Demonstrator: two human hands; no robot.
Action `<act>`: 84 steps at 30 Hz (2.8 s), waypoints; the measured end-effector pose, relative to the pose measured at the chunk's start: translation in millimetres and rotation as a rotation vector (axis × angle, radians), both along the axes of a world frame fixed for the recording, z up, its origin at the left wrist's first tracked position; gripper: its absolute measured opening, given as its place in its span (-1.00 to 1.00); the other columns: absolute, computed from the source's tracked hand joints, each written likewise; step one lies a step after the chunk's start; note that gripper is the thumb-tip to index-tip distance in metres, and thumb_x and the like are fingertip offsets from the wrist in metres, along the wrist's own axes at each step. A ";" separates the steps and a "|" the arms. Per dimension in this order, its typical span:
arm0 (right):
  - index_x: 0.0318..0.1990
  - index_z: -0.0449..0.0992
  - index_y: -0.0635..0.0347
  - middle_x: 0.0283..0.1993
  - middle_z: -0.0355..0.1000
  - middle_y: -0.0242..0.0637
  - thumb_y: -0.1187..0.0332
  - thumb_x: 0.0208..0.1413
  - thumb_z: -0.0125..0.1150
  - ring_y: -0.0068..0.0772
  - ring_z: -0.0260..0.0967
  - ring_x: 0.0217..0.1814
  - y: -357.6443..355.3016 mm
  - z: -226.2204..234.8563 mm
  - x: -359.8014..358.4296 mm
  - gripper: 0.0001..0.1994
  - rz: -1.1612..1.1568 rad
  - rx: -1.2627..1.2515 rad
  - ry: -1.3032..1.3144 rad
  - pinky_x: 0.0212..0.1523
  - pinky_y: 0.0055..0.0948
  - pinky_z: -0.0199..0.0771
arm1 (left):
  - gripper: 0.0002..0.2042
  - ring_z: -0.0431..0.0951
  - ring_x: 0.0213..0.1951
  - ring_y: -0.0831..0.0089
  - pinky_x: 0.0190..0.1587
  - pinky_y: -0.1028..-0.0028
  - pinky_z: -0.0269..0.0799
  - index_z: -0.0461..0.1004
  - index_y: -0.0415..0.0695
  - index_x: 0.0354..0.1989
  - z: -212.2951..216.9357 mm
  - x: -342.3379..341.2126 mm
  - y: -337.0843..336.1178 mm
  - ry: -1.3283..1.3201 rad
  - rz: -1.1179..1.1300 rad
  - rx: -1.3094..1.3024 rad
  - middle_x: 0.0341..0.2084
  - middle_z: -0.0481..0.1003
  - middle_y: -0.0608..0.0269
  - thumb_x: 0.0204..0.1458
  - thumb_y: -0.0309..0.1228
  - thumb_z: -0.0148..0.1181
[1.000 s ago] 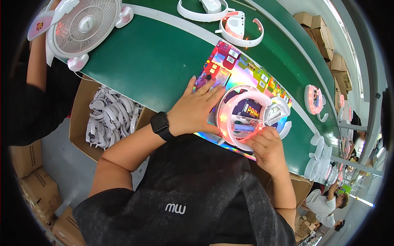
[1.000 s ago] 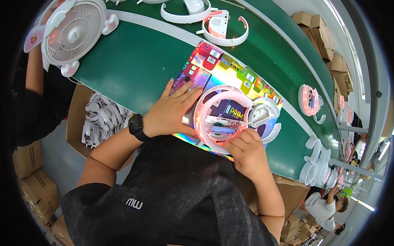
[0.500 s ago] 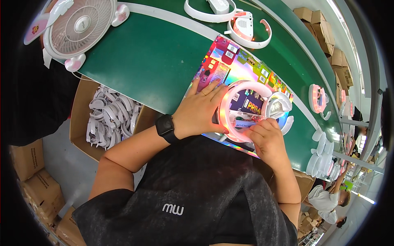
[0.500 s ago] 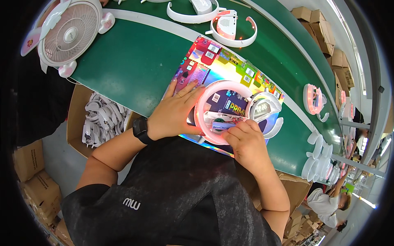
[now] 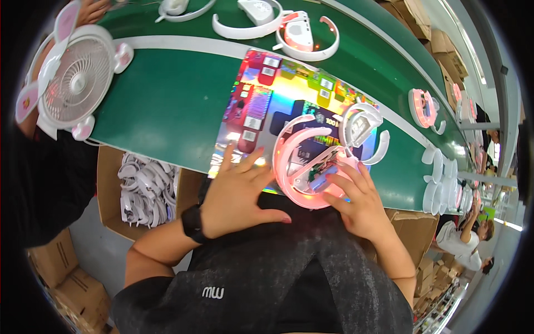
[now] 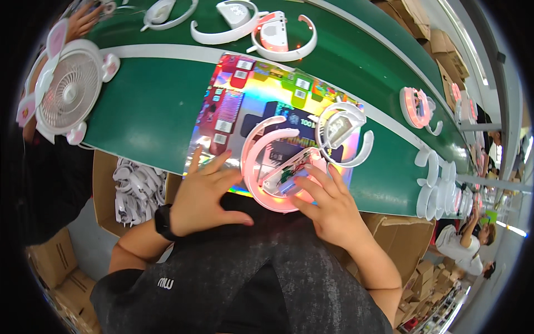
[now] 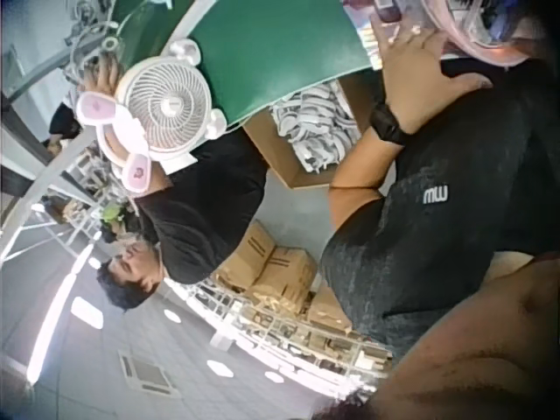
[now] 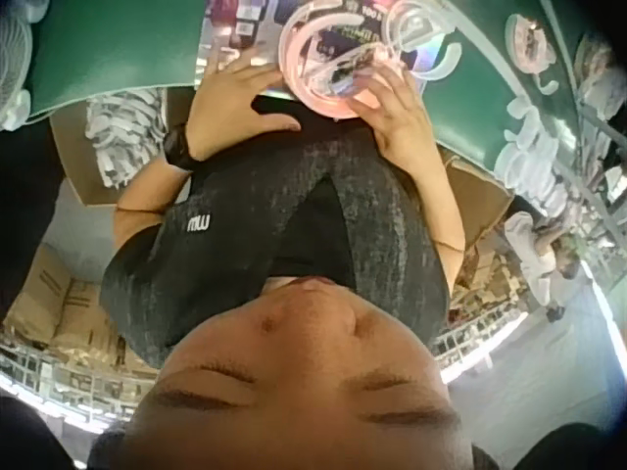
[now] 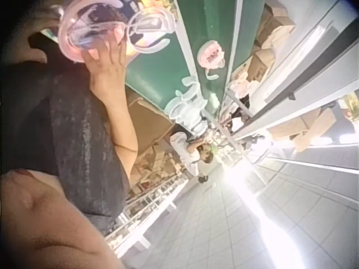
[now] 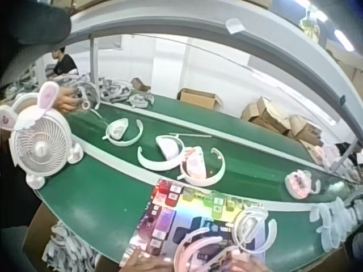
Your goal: Assembling LED light strips and internal wiring into plastic headband frames at a factory workstation.
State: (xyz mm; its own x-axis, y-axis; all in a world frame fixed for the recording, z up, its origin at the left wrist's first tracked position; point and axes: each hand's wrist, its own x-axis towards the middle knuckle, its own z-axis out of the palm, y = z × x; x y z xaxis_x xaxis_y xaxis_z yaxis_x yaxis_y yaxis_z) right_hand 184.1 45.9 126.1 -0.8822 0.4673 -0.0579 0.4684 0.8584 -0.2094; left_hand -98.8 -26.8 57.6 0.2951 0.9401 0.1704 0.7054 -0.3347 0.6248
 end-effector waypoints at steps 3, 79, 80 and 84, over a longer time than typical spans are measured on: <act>-0.02 0.55 0.20 0.15 0.40 -0.12 0.51 -0.16 0.32 0.00 0.29 0.29 -11.2 -1.4 25.9 -0.58 -0.372 -0.226 0.457 0.29 -0.05 0.28 | -0.54 0.62 -0.12 0.04 0.22 -0.04 0.28 0.60 -0.21 -0.15 -4.7 -20.9 22.8 -0.467 0.199 0.015 -0.20 0.60 -0.02 -0.15 -0.13 0.46; 0.22 0.45 -0.04 0.46 0.08 -0.05 -0.28 -0.23 0.37 0.20 -0.16 0.56 58.9 -66.5 9.5 -0.17 -0.644 0.184 0.066 0.31 0.62 -0.37 | -0.47 0.05 0.43 -0.01 0.41 0.02 -0.03 0.27 -0.10 0.30 -39.7 49.8 244.1 0.103 0.148 0.297 0.35 0.17 -0.08 0.17 -0.22 0.14; 0.23 0.43 -0.01 0.47 0.07 -0.05 -0.28 -0.22 0.37 0.16 -0.16 0.57 71.0 -73.7 20.9 -0.16 -0.712 0.218 0.064 0.32 0.61 -0.36 | -0.52 0.06 0.43 -0.01 0.40 -0.04 -0.04 0.34 -0.11 0.23 -39.9 55.2 258.7 0.266 0.179 0.312 0.31 0.25 -0.04 0.17 -0.18 0.15; 0.31 0.32 0.03 0.50 0.03 -0.02 -0.28 -0.14 0.34 0.10 -0.16 0.58 127.8 -83.5 76.9 -0.11 -0.901 0.308 0.035 0.36 0.51 -0.25 | -0.63 0.28 0.30 0.06 0.31 -0.14 0.05 0.52 -0.11 -0.03 -33.6 60.6 293.8 0.511 0.095 0.040 0.08 0.46 0.10 0.14 -0.09 0.18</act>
